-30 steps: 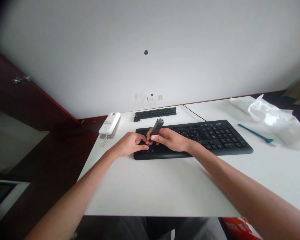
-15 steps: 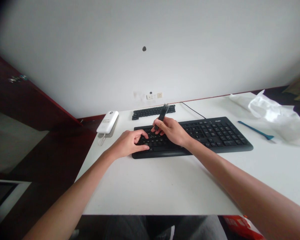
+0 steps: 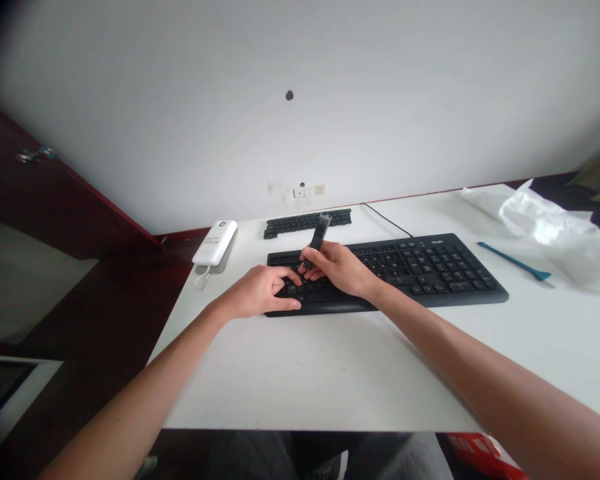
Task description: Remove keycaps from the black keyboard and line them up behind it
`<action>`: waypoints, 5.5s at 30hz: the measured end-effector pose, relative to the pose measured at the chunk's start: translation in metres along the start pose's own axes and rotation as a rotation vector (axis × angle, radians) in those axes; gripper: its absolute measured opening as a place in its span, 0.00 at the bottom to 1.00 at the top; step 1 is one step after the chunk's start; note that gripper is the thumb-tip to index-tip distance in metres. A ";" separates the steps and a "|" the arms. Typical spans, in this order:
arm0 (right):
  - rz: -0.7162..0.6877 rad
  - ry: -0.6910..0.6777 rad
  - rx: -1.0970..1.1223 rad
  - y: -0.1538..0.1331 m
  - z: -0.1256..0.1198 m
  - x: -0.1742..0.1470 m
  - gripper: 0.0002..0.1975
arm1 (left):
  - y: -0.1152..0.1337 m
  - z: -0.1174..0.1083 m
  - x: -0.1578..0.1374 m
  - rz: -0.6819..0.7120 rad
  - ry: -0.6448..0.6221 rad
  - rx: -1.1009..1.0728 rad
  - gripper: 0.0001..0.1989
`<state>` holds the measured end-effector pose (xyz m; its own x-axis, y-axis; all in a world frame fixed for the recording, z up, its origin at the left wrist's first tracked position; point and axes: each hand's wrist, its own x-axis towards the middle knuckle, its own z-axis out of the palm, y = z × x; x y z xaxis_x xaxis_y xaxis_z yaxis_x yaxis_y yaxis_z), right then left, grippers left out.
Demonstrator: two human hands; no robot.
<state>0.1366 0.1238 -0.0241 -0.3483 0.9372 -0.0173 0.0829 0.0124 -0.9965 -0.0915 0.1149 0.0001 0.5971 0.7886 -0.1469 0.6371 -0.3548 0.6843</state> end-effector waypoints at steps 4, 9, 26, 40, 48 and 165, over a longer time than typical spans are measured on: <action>0.038 -0.013 -0.003 0.000 -0.002 0.000 0.26 | 0.000 -0.004 -0.001 -0.018 -0.056 -0.066 0.21; 0.036 -0.039 -0.008 -0.001 -0.004 -0.001 0.26 | -0.003 -0.007 0.000 -0.008 -0.101 -0.133 0.21; 0.094 0.034 0.098 0.003 0.000 0.000 0.23 | 0.000 -0.005 -0.001 -0.039 -0.057 -0.119 0.17; 0.103 -0.072 0.062 -0.006 -0.001 -0.004 0.24 | -0.005 -0.009 -0.002 0.019 -0.141 -0.153 0.17; 0.046 -0.119 -0.013 -0.006 0.000 -0.007 0.25 | -0.008 -0.005 0.001 0.113 0.043 -0.154 0.11; -0.126 -0.532 -0.253 -0.032 -0.041 -0.009 0.21 | 0.006 0.047 0.013 0.143 0.444 0.160 0.04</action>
<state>0.1755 0.1294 0.0114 -0.7841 0.6206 -0.0038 0.2070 0.2558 -0.9443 -0.0571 0.0994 -0.0313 0.4404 0.8521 0.2826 0.6516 -0.5200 0.5523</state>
